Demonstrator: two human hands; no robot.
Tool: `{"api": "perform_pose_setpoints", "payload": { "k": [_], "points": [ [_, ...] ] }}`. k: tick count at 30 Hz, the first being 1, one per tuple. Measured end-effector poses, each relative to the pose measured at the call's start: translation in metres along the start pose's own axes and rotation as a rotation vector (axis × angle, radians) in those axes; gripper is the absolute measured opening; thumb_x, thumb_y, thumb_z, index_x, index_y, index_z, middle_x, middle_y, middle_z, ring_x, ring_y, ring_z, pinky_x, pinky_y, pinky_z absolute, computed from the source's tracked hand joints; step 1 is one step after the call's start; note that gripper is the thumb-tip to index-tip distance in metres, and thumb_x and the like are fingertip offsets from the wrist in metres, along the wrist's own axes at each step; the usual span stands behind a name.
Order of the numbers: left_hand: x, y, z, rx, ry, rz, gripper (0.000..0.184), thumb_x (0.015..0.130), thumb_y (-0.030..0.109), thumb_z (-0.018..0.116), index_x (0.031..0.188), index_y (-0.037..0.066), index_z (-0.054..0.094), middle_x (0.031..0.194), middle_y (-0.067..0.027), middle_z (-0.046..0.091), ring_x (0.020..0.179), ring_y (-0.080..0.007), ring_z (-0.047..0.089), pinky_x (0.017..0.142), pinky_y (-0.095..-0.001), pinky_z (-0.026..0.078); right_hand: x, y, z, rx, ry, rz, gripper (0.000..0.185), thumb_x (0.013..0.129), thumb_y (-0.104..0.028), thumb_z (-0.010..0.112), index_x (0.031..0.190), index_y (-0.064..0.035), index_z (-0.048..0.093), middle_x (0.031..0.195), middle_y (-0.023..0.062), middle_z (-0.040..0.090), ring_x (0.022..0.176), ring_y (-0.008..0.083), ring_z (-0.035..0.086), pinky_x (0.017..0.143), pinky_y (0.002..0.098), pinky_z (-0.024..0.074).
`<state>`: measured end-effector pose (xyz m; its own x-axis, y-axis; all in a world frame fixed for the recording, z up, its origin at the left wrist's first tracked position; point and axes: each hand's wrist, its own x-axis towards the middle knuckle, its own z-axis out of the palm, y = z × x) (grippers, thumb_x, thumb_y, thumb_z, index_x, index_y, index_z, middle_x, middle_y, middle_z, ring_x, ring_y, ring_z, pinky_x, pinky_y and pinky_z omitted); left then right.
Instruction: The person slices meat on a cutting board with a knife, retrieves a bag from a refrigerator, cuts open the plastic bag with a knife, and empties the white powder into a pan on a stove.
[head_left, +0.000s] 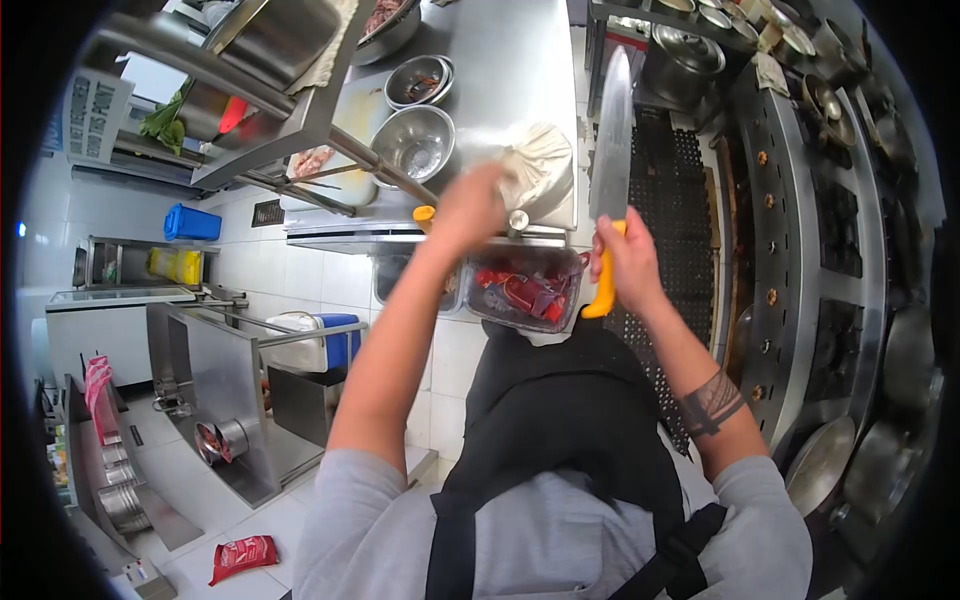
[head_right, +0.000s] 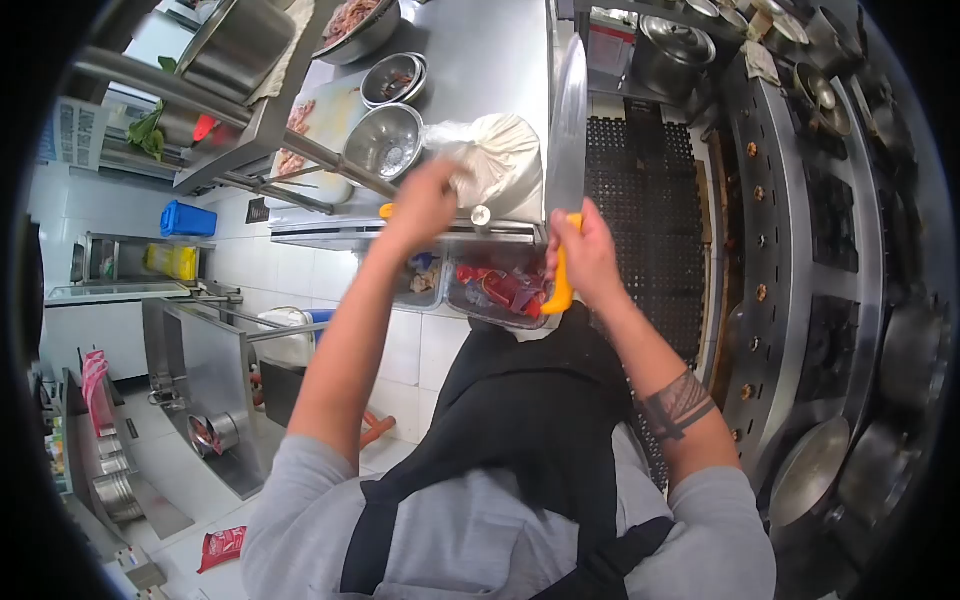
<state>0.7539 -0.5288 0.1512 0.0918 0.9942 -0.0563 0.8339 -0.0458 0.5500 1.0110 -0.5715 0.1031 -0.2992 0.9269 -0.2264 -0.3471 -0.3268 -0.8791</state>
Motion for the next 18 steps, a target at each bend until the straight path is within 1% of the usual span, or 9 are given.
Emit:
{"api": "perform_pose_setpoints", "payload": {
  "k": [1,2,3,5,6,8,9,12,18],
  "points": [
    [0.029,-0.013,0.003,0.06,0.18,0.141,0.035,0.088,0.002,0.053,0.116,0.01,0.072,0.122,-0.0199,0.069,0.114,-0.04,0.065,0.096,-0.0473,0.053,0.01,0.0,-0.008,-0.057,0.057,0.051,0.016,0.108,-0.024,0.053,0.112,-0.0081,0.049,0.079,0.0023,0.056,0.06,0.0126,0.059,0.053,0.0318,0.0539],
    [0.05,-0.014,0.003,0.113,0.242,0.185,0.034,0.09,0.005,0.052,0.118,0.01,0.071,0.124,-0.0192,0.069,0.115,-0.0395,0.065,0.096,-0.047,0.054,0.017,-0.001,-0.015,-0.115,0.116,0.1,0.018,0.108,-0.026,0.052,0.11,-0.0089,0.049,0.077,0.0016,0.053,0.055,0.0119,0.055,0.046,0.0322,0.0506],
    [0.066,-0.02,0.005,0.12,0.232,0.195,0.034,0.09,0.005,0.052,0.118,0.01,0.071,0.124,-0.0192,0.069,0.115,-0.0395,0.065,0.096,-0.047,0.054,0.022,-0.002,-0.015,-0.103,0.125,0.097,0.018,0.108,-0.026,0.052,0.11,-0.0089,0.049,0.077,0.0016,0.053,0.055,0.0119,0.055,0.046,0.0322,0.0506],
    [0.087,-0.036,0.012,0.41,0.054,0.101,0.03,0.094,0.013,0.054,0.118,0.009,0.071,0.123,-0.0198,0.07,0.115,-0.0395,0.065,0.096,-0.0472,0.053,0.028,-0.003,-0.007,-0.116,0.127,0.211,0.02,0.108,-0.029,0.052,0.107,-0.0094,0.048,0.076,0.0018,0.052,0.053,0.012,0.053,0.042,0.0324,0.0483],
    [0.093,-0.032,0.007,0.409,0.042,0.104,0.03,0.094,0.013,0.054,0.118,0.009,0.071,0.123,-0.0198,0.07,0.115,-0.0395,0.065,0.096,-0.0472,0.053,0.034,0.005,-0.006,-0.126,0.116,0.219,0.022,0.107,-0.03,0.052,0.107,-0.0089,0.048,0.074,0.0026,0.052,0.051,0.0131,0.052,0.041,0.0328,0.0478],
    [0.098,-0.011,-0.015,0.662,-0.383,-0.035,0.03,0.098,0.024,0.055,0.113,0.006,0.073,0.117,-0.0218,0.071,0.112,-0.0406,0.066,0.096,-0.0486,0.053,0.04,0.005,0.006,-0.151,0.106,0.248,0.02,0.107,-0.029,0.052,0.105,-0.0091,0.048,0.075,0.0025,0.053,0.051,0.0132,0.053,0.041,0.0328,0.0477],
    [0.096,-0.007,-0.021,0.664,-0.396,-0.033,0.03,0.098,0.024,0.055,0.113,0.006,0.073,0.117,-0.0218,0.071,0.112,-0.0406,0.066,0.096,-0.0486,0.053,0.044,0.004,0.012,-0.182,0.086,0.267,0.019,0.106,-0.028,0.053,0.104,-0.0092,0.049,0.075,0.0024,0.053,0.05,0.0133,0.053,0.041,0.0328,0.0476],
    [0.089,-0.007,-0.033,0.426,-0.206,-0.033,0.032,0.1,0.029,0.057,0.104,0.003,0.075,0.109,-0.0236,0.072,0.106,-0.043,0.068,0.092,-0.0506,0.053,0.061,0.004,0.032,-0.2,0.057,0.263,0.022,0.104,-0.028,0.054,0.104,-0.007,0.049,0.076,0.0037,0.054,0.052,0.0147,0.055,0.041,0.0337,0.0488],
    [0.091,-0.012,-0.047,0.282,-0.149,-0.043,0.031,0.101,0.028,0.057,0.107,0.002,0.073,0.104,-0.0255,0.071,0.104,-0.0453,0.066,0.09,-0.0515,0.052,0.093,-0.013,0.067,-0.165,0.039,0.177,0.026,0.101,-0.027,0.054,0.101,-0.0014,0.05,0.077,0.0087,0.057,0.052,0.0179,0.059,0.042,0.0363,0.0511]
  ]
}}
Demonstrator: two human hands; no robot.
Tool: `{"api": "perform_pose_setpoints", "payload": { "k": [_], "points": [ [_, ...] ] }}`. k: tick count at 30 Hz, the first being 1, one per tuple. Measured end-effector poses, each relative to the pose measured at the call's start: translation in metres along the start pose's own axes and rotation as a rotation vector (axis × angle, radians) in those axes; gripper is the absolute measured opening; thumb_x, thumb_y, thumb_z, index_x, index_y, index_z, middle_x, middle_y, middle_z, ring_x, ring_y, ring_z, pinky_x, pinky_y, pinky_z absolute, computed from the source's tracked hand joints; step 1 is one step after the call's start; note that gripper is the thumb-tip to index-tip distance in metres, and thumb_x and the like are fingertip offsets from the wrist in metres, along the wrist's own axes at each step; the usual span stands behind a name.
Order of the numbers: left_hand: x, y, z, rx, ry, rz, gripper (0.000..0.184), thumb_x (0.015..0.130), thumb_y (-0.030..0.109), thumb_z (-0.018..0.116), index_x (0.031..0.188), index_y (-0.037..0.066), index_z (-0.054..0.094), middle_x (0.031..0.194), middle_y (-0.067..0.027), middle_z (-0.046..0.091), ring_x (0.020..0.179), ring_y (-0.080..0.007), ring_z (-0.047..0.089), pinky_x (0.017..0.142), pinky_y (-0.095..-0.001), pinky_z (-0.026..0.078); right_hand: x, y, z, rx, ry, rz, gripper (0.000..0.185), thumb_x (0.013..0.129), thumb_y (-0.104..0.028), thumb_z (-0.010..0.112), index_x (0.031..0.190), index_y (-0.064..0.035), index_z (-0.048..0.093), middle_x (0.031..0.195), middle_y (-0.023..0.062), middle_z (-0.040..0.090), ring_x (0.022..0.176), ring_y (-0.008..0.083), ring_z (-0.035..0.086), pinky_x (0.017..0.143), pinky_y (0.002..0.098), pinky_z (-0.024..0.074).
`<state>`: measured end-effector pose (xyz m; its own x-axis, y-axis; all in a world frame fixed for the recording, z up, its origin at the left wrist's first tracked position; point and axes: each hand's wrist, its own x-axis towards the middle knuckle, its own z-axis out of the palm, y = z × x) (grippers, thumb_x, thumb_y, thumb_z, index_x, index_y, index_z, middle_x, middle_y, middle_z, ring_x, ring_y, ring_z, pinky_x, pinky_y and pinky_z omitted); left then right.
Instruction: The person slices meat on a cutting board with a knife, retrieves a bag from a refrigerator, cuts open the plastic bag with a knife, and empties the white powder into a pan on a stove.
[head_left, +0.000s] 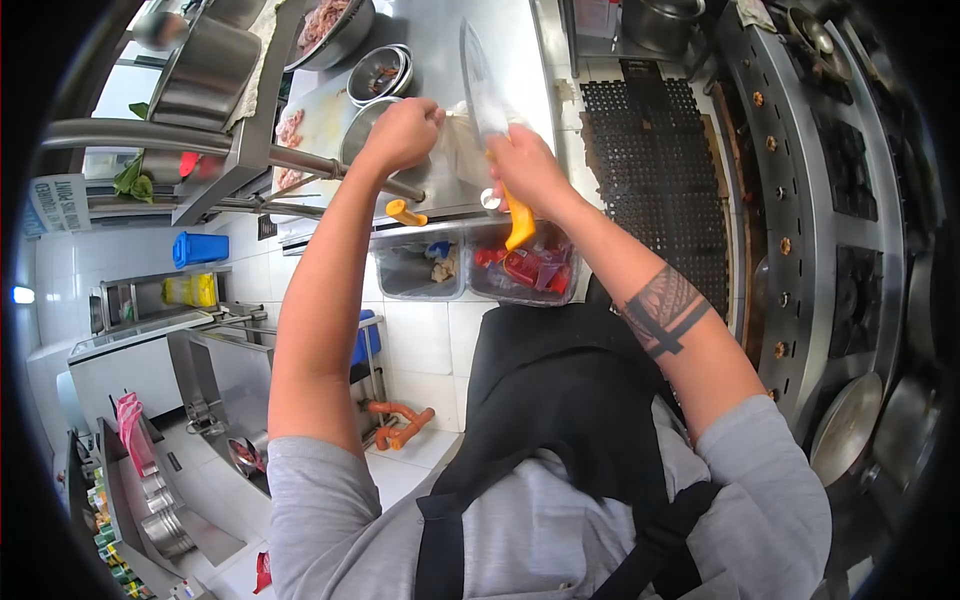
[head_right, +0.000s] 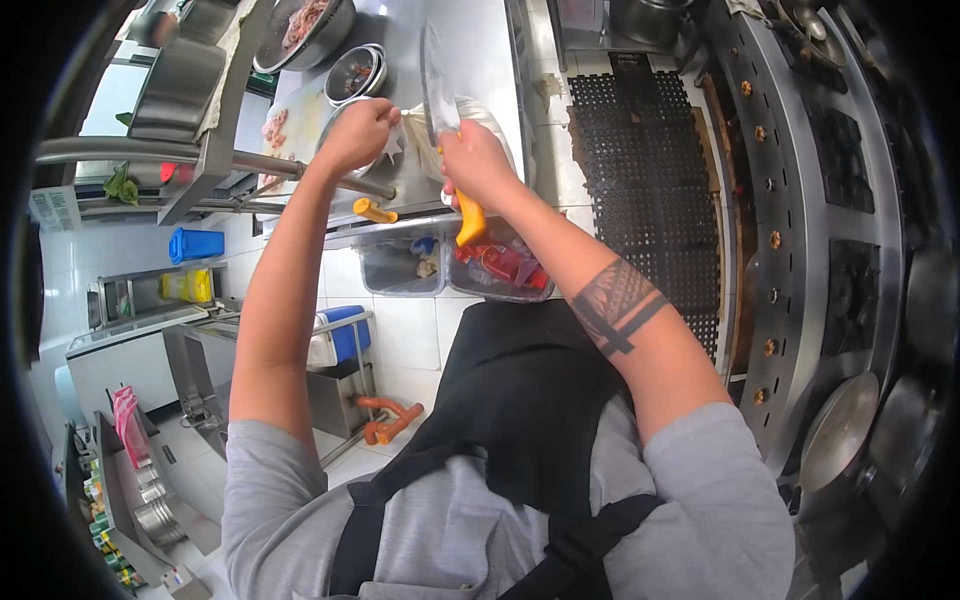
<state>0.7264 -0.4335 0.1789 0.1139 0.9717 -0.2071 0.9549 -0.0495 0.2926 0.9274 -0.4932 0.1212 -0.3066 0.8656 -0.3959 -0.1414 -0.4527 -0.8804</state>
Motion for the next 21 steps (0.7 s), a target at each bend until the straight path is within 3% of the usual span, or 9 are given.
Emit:
{"api": "perform_pose_setpoints", "payload": {
  "k": [10,14,21],
  "points": [
    [0.01,0.011,-0.01,0.122,0.025,0.08,0.029,0.099,0.027,0.059,0.105,0.003,0.074,0.103,-0.0242,0.072,0.1,-0.0447,0.067,0.088,-0.0512,0.052,0.004,-0.006,0.033,-0.107,0.098,-0.063,0.033,0.102,-0.023,0.047,0.101,0.0096,0.05,0.077,0.0205,0.064,0.053,0.0279,0.067,0.041,0.0432,0.054],
    [0.008,0.007,-0.009,0.088,0.079,0.13,0.026,0.1,0.022,0.059,0.1,-0.002,0.068,0.094,-0.0279,0.068,0.092,-0.0471,0.064,0.081,-0.0496,0.05,-0.034,0.012,0.055,-0.057,0.102,-0.064,0.033,0.103,-0.021,0.043,0.095,0.0106,0.048,0.069,0.0224,0.063,0.049,0.0297,0.066,0.041,0.043,0.0541],
    [0.0,0.008,-0.012,0.064,0.067,0.114,0.026,0.101,0.022,0.058,0.1,-0.001,0.069,0.094,-0.0267,0.069,0.092,-0.0459,0.065,0.081,-0.0476,0.05,0.011,0.012,0.065,-0.044,0.166,-0.166,0.032,0.104,-0.021,0.046,0.094,0.0092,0.048,0.067,0.0207,0.062,0.049,0.0307,0.066,0.042,0.0431,0.0536]
  ]
}}
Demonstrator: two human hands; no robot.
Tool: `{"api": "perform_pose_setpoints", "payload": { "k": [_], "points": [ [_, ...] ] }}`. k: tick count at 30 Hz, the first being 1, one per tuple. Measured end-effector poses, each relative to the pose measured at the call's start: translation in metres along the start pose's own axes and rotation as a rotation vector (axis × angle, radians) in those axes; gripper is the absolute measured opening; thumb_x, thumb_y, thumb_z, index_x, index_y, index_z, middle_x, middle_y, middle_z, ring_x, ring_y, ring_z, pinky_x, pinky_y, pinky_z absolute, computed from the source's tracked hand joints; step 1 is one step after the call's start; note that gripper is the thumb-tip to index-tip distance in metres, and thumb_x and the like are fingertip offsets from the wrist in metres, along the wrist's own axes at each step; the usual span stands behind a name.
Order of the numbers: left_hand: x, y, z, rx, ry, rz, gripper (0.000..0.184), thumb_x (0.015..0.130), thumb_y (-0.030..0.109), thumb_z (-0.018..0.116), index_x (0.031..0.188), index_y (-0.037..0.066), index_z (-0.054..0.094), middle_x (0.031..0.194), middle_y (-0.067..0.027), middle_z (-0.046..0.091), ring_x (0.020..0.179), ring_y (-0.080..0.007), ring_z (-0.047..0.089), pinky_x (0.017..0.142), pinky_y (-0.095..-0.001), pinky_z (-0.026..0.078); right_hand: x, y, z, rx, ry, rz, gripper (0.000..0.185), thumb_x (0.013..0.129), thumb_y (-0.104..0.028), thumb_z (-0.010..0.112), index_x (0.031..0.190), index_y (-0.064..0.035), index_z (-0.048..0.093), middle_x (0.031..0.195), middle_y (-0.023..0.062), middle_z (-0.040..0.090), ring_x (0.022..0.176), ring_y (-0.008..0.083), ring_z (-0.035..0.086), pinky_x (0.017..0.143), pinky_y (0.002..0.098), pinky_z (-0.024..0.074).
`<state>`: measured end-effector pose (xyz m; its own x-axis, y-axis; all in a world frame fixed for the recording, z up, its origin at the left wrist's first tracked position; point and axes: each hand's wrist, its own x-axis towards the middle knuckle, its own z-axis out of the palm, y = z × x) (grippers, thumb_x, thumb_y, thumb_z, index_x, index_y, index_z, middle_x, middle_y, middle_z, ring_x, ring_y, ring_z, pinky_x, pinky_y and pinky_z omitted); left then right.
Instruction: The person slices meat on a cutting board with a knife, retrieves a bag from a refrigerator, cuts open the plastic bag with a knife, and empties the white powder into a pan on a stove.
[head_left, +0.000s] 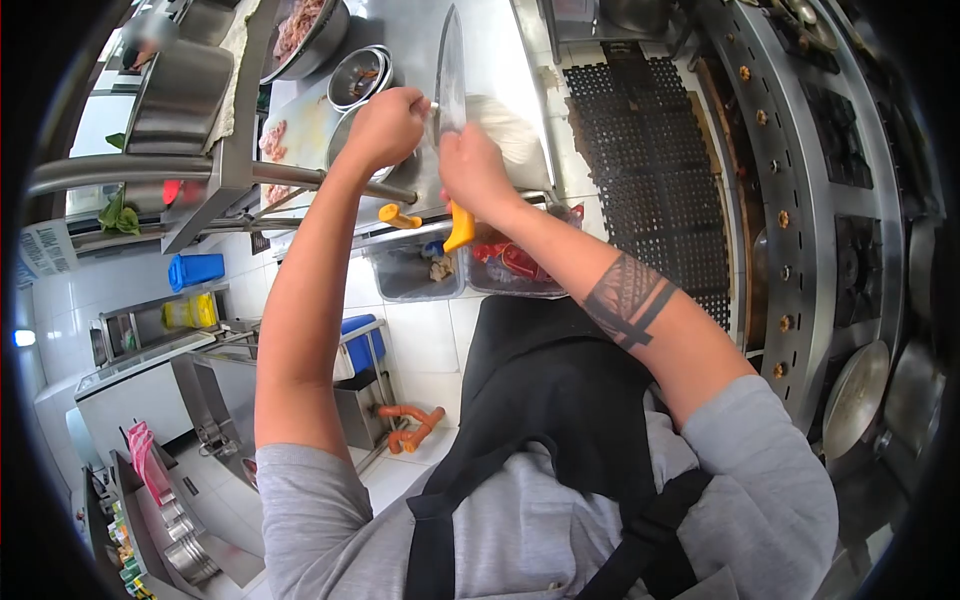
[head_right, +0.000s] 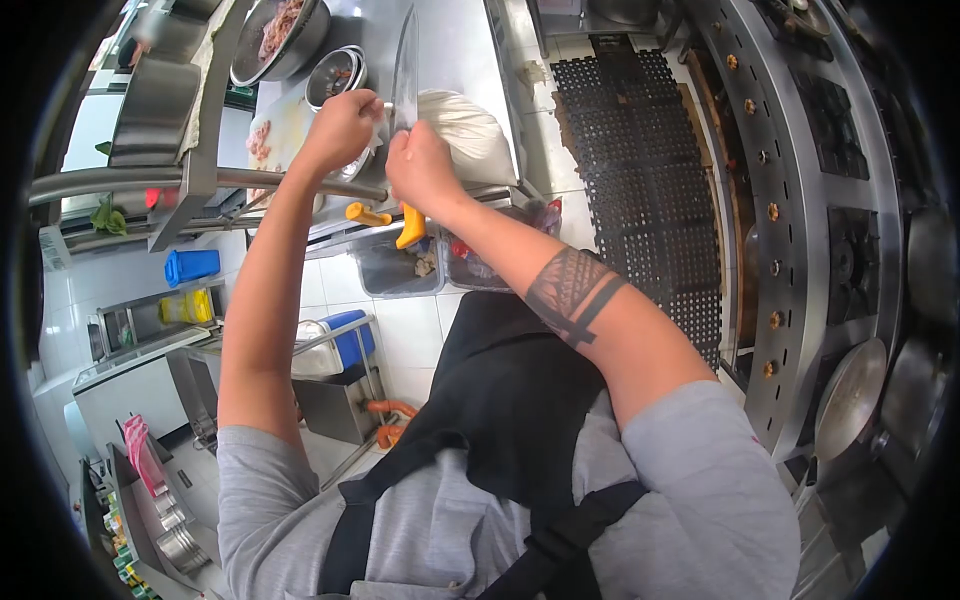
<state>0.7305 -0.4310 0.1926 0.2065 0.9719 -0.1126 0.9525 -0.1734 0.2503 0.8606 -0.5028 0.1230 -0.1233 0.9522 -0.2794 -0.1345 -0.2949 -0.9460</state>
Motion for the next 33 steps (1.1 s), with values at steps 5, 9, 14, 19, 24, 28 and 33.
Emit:
{"api": "perform_pose_setpoints", "payload": {
  "k": [5,9,14,19,24,28,33],
  "points": [
    [0.001,-0.013,0.003,-0.013,-0.013,0.016,0.026,0.101,0.021,0.057,0.099,-0.003,0.068,0.09,-0.0257,0.068,0.087,-0.0431,0.065,0.08,-0.0458,0.05,-0.02,0.016,0.001,-0.044,0.032,-0.076,0.032,0.105,-0.02,0.045,0.095,0.0094,0.049,0.068,0.0218,0.063,0.049,0.0302,0.066,0.042,0.0429,0.0537],
    [-0.001,-0.018,0.008,-0.092,-0.005,0.008,0.027,0.101,0.021,0.057,0.098,-0.004,0.067,0.086,-0.0254,0.066,0.079,-0.0397,0.062,0.077,-0.0444,0.049,-0.028,0.007,0.006,-0.007,0.009,0.001,0.032,0.105,-0.02,0.045,0.095,0.0096,0.05,0.067,0.0219,0.062,0.047,0.0303,0.065,0.042,0.0434,0.0536],
    [-0.006,-0.025,0.009,-0.089,-0.016,-0.017,0.028,0.1,0.026,0.059,0.1,0.0,0.07,0.097,-0.0259,0.069,0.094,-0.0468,0.064,0.082,-0.0513,0.05,-0.011,0.026,0.021,-0.045,0.029,-0.107,0.032,0.105,-0.021,0.046,0.094,0.0092,0.049,0.065,0.021,0.061,0.046,0.0304,0.065,0.041,0.0437,0.0532],
    [-0.009,-0.034,0.009,-0.126,-0.034,-0.05,0.029,0.101,0.025,0.057,0.103,0.0,0.07,0.097,-0.026,0.07,0.093,-0.0461,0.064,0.083,-0.0502,0.05,-0.029,0.017,0.025,0.025,-0.009,0.023,0.032,0.106,-0.023,0.046,0.095,0.0073,0.048,0.066,0.0205,0.062,0.047,0.0295,0.066,0.042,0.0419,0.0537],
    [-0.016,-0.045,0.013,-0.227,-0.018,-0.118,0.031,0.102,0.027,0.057,0.106,-0.001,0.071,0.1,-0.0249,0.071,0.097,-0.0443,0.066,0.086,-0.0491,0.05,-0.021,0.005,-0.026,-0.023,0.01,0.012,0.025,0.107,-0.029,0.053,0.108,-0.0045,0.05,0.073,0.0045,0.056,0.051,0.0133,0.058,0.04,0.0304,0.0508],
    [-0.009,-0.06,0.022,-0.22,0.009,-0.119,0.031,0.101,0.026,0.058,0.104,-0.003,0.07,0.095,-0.0228,0.071,0.09,-0.0389,0.066,0.083,-0.0446,0.05,-0.044,-0.008,-0.13,-0.525,0.039,-0.121,0.03,0.104,-0.03,0.056,0.109,-0.0001,0.059,0.077,0.0182,0.067,0.065,0.0285,0.069,0.063,0.0446,0.0539],
    [0.002,-0.074,0.021,-0.11,-0.03,-0.054,0.033,0.101,0.028,0.06,0.111,-0.002,0.071,0.103,-0.0239,0.072,0.101,-0.0409,0.068,0.09,-0.0465,0.051,-0.126,-0.066,-0.19,-1.164,-0.409,-0.228,0.018,0.099,-0.018,0.061,0.094,-0.0025,0.054,0.074,0.0227,0.064,0.073,0.0458,0.066,0.063,0.0523,0.0496]
  ]
}}
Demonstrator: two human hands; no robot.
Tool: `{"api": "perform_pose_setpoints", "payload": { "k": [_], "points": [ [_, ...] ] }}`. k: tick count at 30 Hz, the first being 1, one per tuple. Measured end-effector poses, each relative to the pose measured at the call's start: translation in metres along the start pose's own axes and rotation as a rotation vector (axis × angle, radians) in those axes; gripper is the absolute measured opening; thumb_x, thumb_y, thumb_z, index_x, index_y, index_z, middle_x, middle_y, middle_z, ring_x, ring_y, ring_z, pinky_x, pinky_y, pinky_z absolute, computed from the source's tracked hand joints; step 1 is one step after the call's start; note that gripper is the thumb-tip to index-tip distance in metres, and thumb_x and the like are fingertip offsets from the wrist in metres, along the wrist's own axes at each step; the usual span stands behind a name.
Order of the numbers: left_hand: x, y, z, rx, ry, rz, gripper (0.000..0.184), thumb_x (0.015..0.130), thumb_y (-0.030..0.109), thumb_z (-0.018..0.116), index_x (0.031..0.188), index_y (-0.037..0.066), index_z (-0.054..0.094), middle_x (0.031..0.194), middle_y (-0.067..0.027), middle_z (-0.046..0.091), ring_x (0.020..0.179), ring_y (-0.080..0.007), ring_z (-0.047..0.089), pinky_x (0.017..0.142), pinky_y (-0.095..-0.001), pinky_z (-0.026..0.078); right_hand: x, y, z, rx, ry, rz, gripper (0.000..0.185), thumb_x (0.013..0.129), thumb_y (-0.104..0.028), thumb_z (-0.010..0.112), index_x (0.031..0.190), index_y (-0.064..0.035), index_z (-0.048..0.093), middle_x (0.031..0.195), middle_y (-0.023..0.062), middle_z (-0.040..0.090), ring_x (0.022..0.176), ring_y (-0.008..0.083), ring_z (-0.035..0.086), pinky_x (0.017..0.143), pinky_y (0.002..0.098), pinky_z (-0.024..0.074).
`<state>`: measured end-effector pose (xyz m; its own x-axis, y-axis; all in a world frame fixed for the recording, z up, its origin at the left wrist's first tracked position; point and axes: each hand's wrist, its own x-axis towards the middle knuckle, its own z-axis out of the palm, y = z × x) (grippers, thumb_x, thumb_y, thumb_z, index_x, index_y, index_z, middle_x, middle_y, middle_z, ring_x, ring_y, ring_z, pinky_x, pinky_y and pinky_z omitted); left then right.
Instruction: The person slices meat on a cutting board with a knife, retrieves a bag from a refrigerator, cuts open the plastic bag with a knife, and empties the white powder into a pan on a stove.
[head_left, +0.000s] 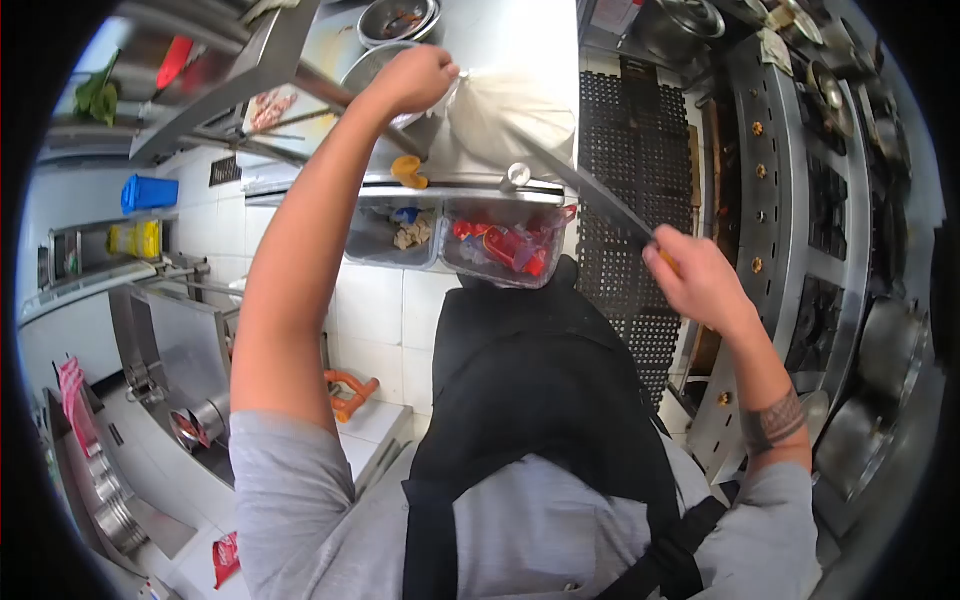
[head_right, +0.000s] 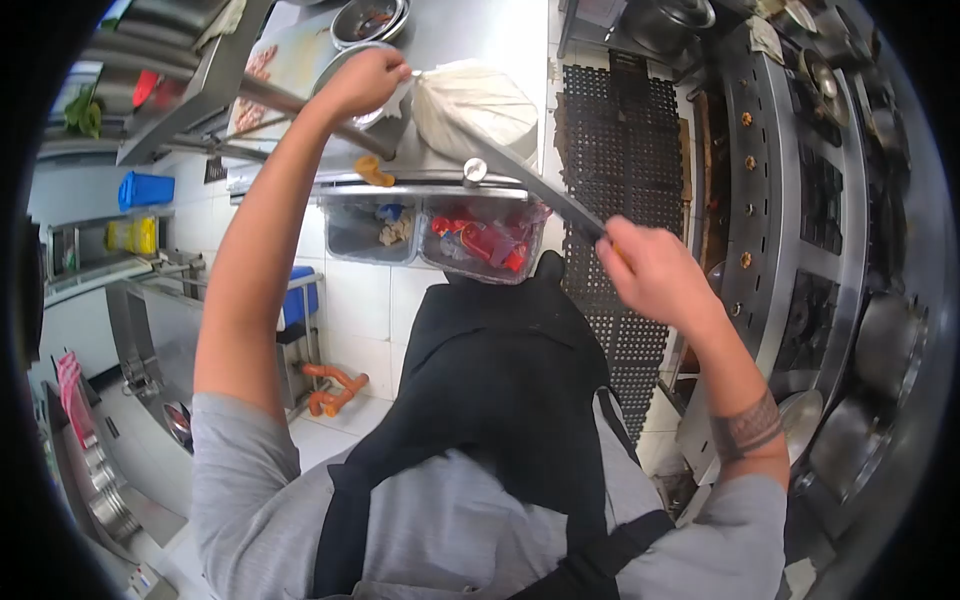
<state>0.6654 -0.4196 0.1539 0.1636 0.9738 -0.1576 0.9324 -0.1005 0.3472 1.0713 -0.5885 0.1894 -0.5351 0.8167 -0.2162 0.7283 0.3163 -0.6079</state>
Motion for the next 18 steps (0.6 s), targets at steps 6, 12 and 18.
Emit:
{"api": "perform_pose_setpoints", "payload": {
  "k": [6,12,18],
  "points": [
    [0.005,0.006,-0.004,0.023,-0.056,-0.029,0.036,0.1,0.031,0.057,0.118,0.006,0.074,0.115,-0.0212,0.073,0.11,-0.0399,0.068,0.098,-0.0474,0.052,0.031,-0.047,0.026,-0.362,-0.138,-0.058,0.014,0.096,-0.015,0.06,0.09,-0.0024,0.058,0.074,0.0217,0.066,0.073,0.0434,0.067,0.069,0.0538,0.0536],
    [-0.001,0.008,-0.006,0.021,-0.058,-0.009,0.036,0.101,0.03,0.056,0.12,0.006,0.073,0.116,-0.0214,0.073,0.111,-0.0404,0.068,0.098,-0.0471,0.052,0.109,-0.094,0.043,-0.686,-0.395,-0.091,0.019,0.092,-0.014,0.059,0.091,-0.0049,0.075,0.083,0.0161,0.075,0.081,0.0351,0.075,0.074,0.0462,0.0601],
    [-0.009,0.013,-0.004,0.039,-0.034,0.006,0.035,0.101,0.027,0.053,0.115,0.002,0.072,0.116,-0.0231,0.072,0.111,-0.042,0.067,0.097,-0.049,0.052,0.2,-0.143,0.108,-0.855,-0.571,-0.261,0.022,0.091,-0.015,0.065,0.103,-0.0085,0.082,0.106,0.0095,0.079,0.097,0.0293,0.077,0.076,0.0413,0.0621]
  ]
}}
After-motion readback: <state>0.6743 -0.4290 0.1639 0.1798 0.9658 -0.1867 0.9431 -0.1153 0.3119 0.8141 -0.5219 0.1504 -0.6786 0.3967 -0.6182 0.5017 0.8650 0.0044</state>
